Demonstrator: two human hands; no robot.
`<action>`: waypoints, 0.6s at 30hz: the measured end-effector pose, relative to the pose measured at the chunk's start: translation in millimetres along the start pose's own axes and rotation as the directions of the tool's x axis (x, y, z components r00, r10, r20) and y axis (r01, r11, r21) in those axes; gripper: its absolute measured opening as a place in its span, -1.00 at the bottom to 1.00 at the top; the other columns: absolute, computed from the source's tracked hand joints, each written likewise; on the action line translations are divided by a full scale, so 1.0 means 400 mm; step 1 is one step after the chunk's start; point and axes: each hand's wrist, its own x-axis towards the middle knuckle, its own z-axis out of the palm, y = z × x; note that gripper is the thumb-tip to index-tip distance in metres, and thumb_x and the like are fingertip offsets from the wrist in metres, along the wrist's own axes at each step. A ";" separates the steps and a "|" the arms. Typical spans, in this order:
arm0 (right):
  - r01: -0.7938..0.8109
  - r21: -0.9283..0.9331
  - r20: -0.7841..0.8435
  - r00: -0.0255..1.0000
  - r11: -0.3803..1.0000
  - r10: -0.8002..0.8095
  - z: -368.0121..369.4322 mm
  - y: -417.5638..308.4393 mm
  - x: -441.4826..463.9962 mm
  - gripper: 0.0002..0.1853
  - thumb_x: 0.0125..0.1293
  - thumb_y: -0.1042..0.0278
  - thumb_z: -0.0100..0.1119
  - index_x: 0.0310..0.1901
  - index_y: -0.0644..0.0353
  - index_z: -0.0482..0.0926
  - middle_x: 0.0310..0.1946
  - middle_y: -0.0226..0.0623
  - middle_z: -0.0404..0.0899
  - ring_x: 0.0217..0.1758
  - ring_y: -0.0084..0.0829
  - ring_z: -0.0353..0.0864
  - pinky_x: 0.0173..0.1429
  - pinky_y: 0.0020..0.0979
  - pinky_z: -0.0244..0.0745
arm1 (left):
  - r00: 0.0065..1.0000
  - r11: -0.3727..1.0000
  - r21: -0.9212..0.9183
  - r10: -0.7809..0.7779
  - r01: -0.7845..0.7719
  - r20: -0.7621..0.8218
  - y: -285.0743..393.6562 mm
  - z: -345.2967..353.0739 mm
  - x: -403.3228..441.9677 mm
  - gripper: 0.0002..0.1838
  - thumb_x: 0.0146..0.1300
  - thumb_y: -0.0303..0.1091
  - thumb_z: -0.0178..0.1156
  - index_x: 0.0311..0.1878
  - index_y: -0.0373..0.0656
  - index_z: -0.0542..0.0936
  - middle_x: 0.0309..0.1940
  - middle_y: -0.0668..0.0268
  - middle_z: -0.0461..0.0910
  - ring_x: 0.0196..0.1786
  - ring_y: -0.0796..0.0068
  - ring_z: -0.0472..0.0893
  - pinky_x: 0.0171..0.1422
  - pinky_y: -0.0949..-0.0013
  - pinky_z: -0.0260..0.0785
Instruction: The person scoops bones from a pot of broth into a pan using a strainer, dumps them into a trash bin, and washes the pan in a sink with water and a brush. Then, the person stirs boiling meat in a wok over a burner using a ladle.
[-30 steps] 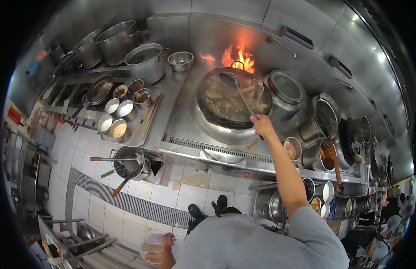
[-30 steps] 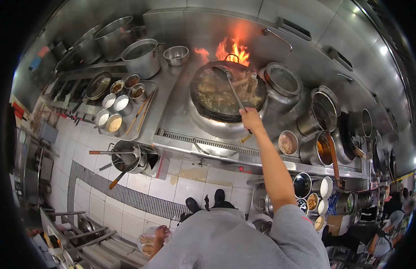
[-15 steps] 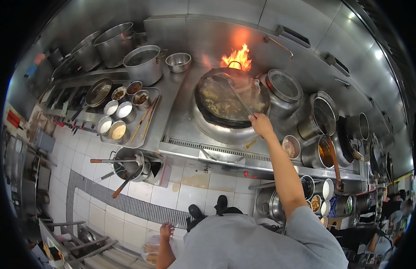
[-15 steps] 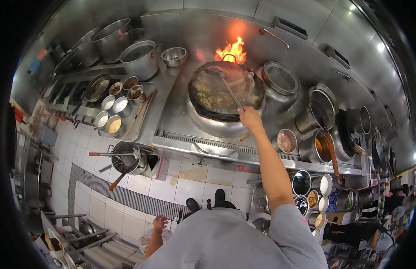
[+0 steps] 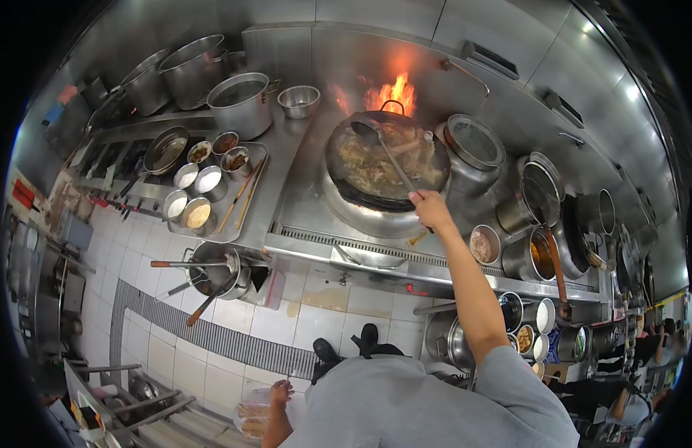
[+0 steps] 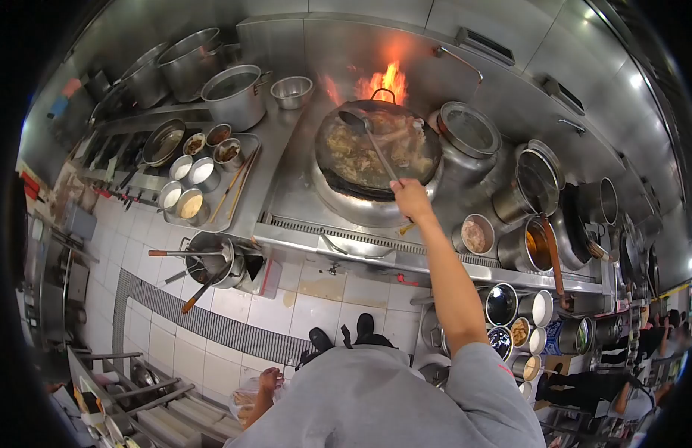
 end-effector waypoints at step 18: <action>0.030 -0.073 -0.010 0.999 0.997 -0.030 0.055 0.047 -0.197 -0.60 0.36 0.14 0.09 0.06 0.29 0.54 -0.48 -0.07 0.58 -0.38 -0.12 0.61 -0.23 -0.20 0.49 | 0.998 0.996 0.066 -0.066 0.065 0.022 0.012 0.021 0.005 -0.65 0.26 -0.26 0.13 0.07 -0.18 0.49 -0.32 0.28 0.64 -0.38 0.45 0.64 -0.47 0.41 0.31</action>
